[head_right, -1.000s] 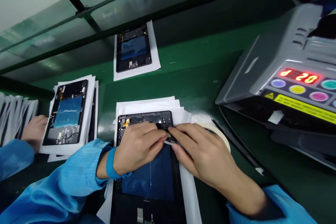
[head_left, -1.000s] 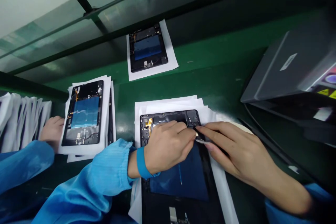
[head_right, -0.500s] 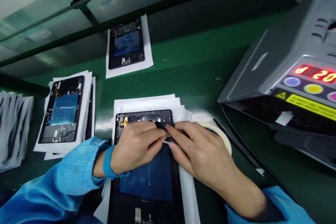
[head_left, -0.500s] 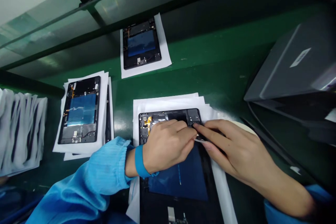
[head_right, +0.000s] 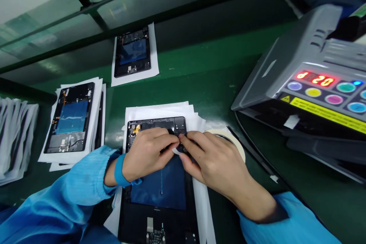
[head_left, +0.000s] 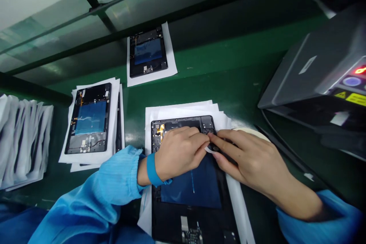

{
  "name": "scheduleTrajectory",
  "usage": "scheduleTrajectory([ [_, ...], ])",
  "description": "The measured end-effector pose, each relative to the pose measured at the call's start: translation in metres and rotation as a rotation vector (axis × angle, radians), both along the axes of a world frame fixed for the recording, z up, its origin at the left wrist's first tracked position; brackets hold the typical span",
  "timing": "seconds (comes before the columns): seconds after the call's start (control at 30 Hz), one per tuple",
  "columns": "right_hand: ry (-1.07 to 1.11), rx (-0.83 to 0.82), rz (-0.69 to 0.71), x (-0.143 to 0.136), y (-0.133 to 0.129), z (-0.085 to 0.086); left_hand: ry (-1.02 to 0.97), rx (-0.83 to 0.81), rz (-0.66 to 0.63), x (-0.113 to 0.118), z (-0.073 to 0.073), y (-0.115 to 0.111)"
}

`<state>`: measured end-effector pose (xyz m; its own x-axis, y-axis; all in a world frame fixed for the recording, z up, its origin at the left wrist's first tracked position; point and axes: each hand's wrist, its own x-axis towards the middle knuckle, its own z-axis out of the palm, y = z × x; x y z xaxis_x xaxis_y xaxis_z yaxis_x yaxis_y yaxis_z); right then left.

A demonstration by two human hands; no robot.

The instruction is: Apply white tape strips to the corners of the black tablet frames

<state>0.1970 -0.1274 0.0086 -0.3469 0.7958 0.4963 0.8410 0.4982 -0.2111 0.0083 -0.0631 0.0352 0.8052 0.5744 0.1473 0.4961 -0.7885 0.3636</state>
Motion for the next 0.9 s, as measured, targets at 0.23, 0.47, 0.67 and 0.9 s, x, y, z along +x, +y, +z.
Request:
scheduleTrajectory([
  [0.23,0.088,-0.043,0.014,-0.0003,0.0019,0.0024,0.008,-0.022,0.005,0.0,-0.0001,0.0005],
  [0.47,0.12,-0.077,0.014,0.0,0.0017,0.0005,-0.015,-0.047,0.025,-0.0019,-0.0012,0.0017],
  [0.67,0.019,-0.021,0.007,0.0002,-0.0003,0.0011,-0.047,-0.071,0.053,-0.0036,-0.0016,0.0049],
  [0.9,-0.02,-0.031,0.01,0.0007,-0.0026,-0.0007,-0.038,-0.074,0.06,-0.0041,-0.0018,0.0076],
])
